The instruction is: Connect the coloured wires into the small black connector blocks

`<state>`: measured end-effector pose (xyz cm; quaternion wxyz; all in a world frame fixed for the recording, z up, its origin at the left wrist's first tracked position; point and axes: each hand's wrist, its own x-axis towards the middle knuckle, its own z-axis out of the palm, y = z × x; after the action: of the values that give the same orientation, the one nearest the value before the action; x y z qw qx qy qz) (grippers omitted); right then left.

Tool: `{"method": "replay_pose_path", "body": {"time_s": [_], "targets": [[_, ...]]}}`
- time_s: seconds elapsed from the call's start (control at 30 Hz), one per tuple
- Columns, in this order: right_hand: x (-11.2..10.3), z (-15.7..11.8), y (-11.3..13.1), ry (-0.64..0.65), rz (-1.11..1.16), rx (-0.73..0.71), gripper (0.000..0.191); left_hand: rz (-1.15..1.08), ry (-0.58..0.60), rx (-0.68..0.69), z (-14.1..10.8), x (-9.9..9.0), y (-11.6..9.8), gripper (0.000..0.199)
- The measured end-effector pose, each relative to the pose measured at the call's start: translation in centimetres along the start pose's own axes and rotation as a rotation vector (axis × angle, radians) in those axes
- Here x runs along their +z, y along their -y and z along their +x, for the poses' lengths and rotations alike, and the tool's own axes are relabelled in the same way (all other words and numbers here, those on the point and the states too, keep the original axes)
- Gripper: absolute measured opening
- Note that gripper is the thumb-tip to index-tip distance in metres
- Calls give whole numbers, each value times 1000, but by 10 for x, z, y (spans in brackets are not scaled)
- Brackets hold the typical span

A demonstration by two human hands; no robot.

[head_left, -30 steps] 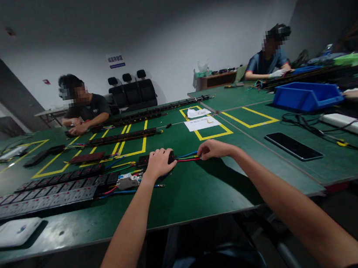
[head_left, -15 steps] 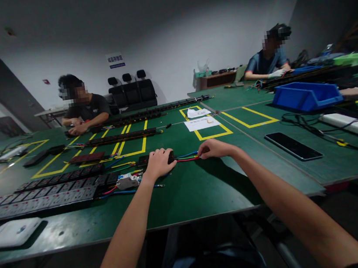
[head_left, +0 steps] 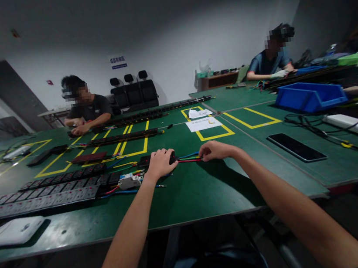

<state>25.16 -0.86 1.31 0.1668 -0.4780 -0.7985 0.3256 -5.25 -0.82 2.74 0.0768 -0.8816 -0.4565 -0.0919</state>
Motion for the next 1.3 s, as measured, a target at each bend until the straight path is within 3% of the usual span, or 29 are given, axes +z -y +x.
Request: {"method": "replay_pose_path", "body": {"time_s": [0.17,0.5,1.3], "targets": [[-2,-1,3,-37,-64,-33,25,-7,1,2,0,1,1,48],[-1,-2,2,-3,32,-7,32,-21,15,1,1,-1,0,50],[-2,-3,8,-14,19,2,29,0,4,9,0,-2,0,49]]}}
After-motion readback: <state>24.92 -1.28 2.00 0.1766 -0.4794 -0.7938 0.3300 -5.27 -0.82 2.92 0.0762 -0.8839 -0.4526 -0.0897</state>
